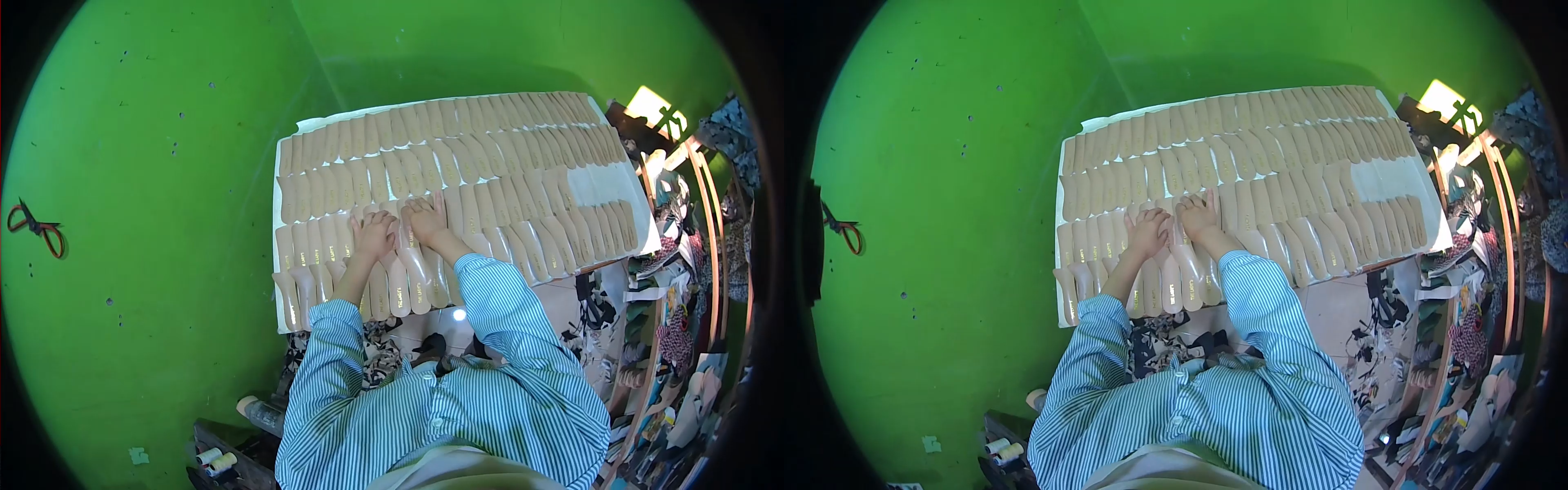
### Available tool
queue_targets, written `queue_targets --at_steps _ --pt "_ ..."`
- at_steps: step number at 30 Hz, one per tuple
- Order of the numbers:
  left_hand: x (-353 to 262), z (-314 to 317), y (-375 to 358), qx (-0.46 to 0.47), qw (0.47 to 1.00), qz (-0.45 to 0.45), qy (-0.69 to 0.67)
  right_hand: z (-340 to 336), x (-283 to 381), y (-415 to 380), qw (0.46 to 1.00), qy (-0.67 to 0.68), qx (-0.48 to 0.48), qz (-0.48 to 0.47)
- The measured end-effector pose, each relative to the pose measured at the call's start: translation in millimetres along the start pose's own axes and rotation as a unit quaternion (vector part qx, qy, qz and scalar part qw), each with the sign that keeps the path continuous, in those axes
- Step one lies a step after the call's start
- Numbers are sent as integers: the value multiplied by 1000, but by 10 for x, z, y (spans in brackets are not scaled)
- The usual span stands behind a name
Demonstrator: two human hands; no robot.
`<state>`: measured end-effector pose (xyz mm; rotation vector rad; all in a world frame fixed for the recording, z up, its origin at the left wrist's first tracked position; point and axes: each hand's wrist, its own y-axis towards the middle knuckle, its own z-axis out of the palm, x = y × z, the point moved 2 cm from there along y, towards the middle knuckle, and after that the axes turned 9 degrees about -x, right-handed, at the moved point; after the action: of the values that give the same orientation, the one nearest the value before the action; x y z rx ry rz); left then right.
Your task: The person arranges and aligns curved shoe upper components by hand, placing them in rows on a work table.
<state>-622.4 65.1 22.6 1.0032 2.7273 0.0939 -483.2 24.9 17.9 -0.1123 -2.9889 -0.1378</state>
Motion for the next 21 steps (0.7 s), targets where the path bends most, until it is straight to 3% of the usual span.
queue_targets --at_steps 6,8,13,18,21 --pt "-115 -57 35 -68 997 12 -28 -168 -151 -210 999 -10 -31 12" --pt "-235 -59 30 -69 996 13 -57 -328 -178 -447 992 101 -56 53" --pt "-702 12 -11 -69 989 32 -128 -219 -394 -931 991 90 -54 89" --pt "-1110 140 8 -34 989 116 -90 -201 -490 -1128 992 69 -50 94" --pt "-1183 112 -106 -26 989 115 -86 -212 -427 -1280 992 55 -69 89"
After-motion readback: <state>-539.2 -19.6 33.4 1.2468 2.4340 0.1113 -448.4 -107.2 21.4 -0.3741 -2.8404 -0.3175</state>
